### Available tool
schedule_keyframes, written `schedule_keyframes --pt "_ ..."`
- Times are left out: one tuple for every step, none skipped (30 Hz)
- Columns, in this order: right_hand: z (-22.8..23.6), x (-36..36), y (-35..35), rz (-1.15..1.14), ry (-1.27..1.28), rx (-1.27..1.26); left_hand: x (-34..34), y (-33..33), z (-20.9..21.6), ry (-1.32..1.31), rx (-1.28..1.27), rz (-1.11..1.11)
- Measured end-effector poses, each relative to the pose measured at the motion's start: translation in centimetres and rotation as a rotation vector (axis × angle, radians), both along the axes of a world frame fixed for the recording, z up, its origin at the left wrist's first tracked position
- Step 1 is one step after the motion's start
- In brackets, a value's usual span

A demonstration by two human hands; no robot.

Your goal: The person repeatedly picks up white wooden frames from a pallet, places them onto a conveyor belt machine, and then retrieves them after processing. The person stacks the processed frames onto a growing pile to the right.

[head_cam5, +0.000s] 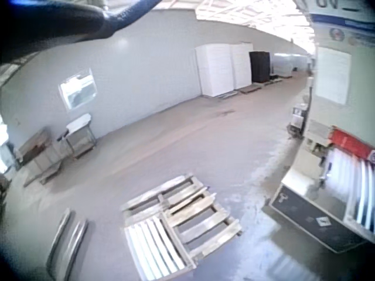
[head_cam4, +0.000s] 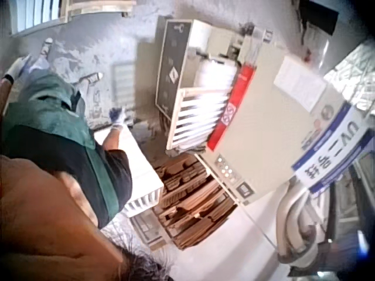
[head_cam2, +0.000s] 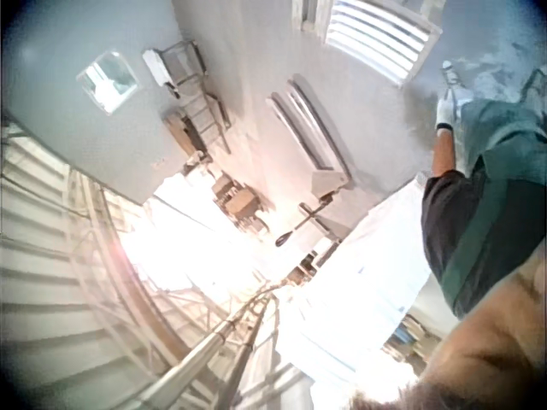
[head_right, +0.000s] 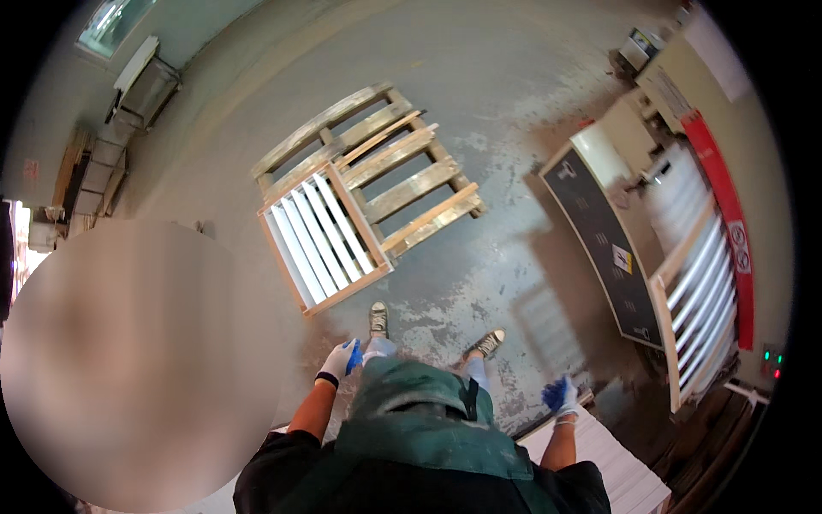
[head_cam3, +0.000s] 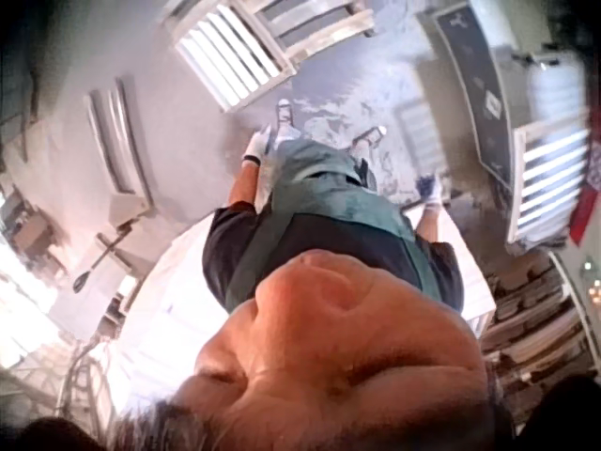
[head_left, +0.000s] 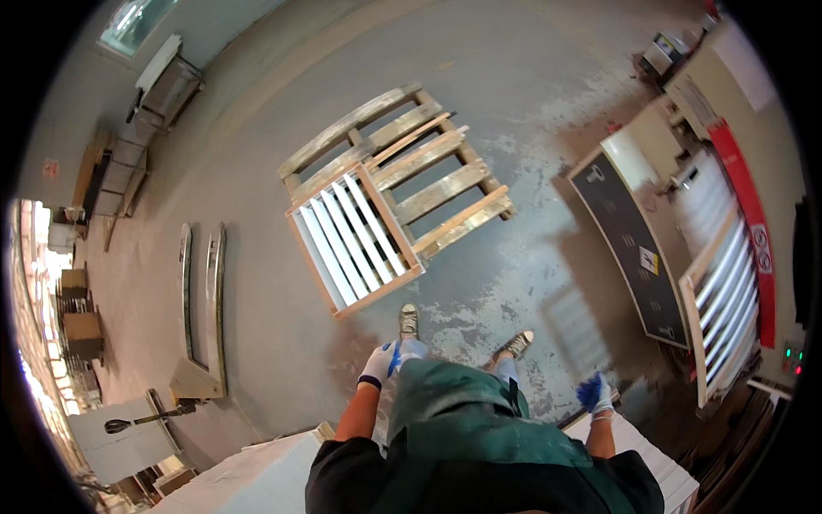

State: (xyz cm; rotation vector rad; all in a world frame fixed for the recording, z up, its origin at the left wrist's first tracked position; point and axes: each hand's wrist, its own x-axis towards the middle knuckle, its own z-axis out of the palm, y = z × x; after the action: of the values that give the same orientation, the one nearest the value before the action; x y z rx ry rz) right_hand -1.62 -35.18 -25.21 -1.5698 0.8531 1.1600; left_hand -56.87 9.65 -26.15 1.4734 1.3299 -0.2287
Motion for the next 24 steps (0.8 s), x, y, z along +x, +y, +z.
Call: schedule_keyframes --pt "-0.5 -3.3 5.1 0.180 -0.036 -0.061 -1.6 1.8 -1.3 0.045 -0.078 0.102" --pt "-1.7 -5.3 9.8 0.330 0.016 -0.063 -2.0 3.7 -0.8 0.114 -0.152 0.197" --pt "-2.1 -8.6 14.9 0.495 -0.011 -0.053 -3.2 5.9 -1.0 0.193 -0.222 0.283" --pt "-1.8 -11.2 20.5 0.540 0.038 0.035 -9.1 5.1 -7.8 0.146 0.173 0.114" --pt "-3.3 -13.3 25.6 0.674 0.019 0.032 -10.1 6.5 -9.9 0.177 0.154 0.203" --pt "-5.8 -15.6 30.3 0.766 -0.009 0.047 -11.0 9.1 -10.8 0.217 0.136 0.284" --pt "-9.1 -17.3 34.0 0.873 -0.035 0.133 -11.5 11.9 -11.8 0.259 0.117 0.356" --pt "-11.5 -19.4 38.1 0.981 -0.095 0.185 -13.1 14.0 -13.8 0.336 0.104 0.449" --pt "-13.6 -21.5 42.4 1.084 -0.166 0.238 -14.6 15.5 -16.0 0.257 0.058 0.619" --pt "-16.0 -22.7 46.6 1.006 -0.034 0.196 -15.6 17.4 -17.9 0.345 0.103 0.603" --pt "-18.5 -24.4 50.6 1.081 -0.141 0.151 -17.1 18.3 -19.5 0.447 0.148 0.603" --pt "-21.8 -26.5 54.5 1.163 -0.234 0.108 -19.9 18.4 -22.5 0.488 0.213 0.590" --pt "-26.7 -27.9 57.4 1.336 -0.340 0.077 -23.2 17.1 -27.6 0.540 0.261 0.579" --pt "-30.3 -28.1 59.2 1.433 -0.498 0.033 -23.9 18.6 -32.2 0.533 0.347 0.506" --pt "-31.7 -28.6 61.8 1.442 -0.567 -0.018 -22.7 20.9 -33.6 0.410 0.208 0.604" --pt "-32.1 -29.2 64.5 1.470 -0.631 -0.073 -20.8 23.2 -32.3 0.292 0.050 0.710" --pt "-32.7 -30.1 66.5 1.494 -0.681 -0.095 -19.8 24.4 -30.6 0.196 -0.106 0.819" --pt "-33.1 -31.4 68.5 1.518 -0.722 -0.102 -19.9 24.1 -30.5 0.254 0.091 0.773" --pt "-33.5 -32.4 69.3 1.540 -0.766 -0.111 -20.3 23.9 -30.7 0.257 0.078 0.790" --pt "-33.9 -33.1 69.3 1.578 -0.776 -0.140 -20.8 23.5 -31.0 0.259 0.066 0.807" --pt "-34.3 -33.3 69.6 1.613 -0.794 -0.165 -21.6 23.3 -31.8 0.256 0.060 0.826" --pt "-34.5 -33.5 70.0 1.644 -0.815 -0.189 -22.1 22.6 -32.3 0.272 0.049 0.837" --pt "-34.8 -33.1 69.7 1.610 -0.792 -0.177 -22.1 22.0 -32.3 0.193 0.029 0.874" --pt "-34.8 -32.7 69.6 1.581 -0.775 -0.158 -21.7 21.5 -31.9 0.113 0.012 0.917"
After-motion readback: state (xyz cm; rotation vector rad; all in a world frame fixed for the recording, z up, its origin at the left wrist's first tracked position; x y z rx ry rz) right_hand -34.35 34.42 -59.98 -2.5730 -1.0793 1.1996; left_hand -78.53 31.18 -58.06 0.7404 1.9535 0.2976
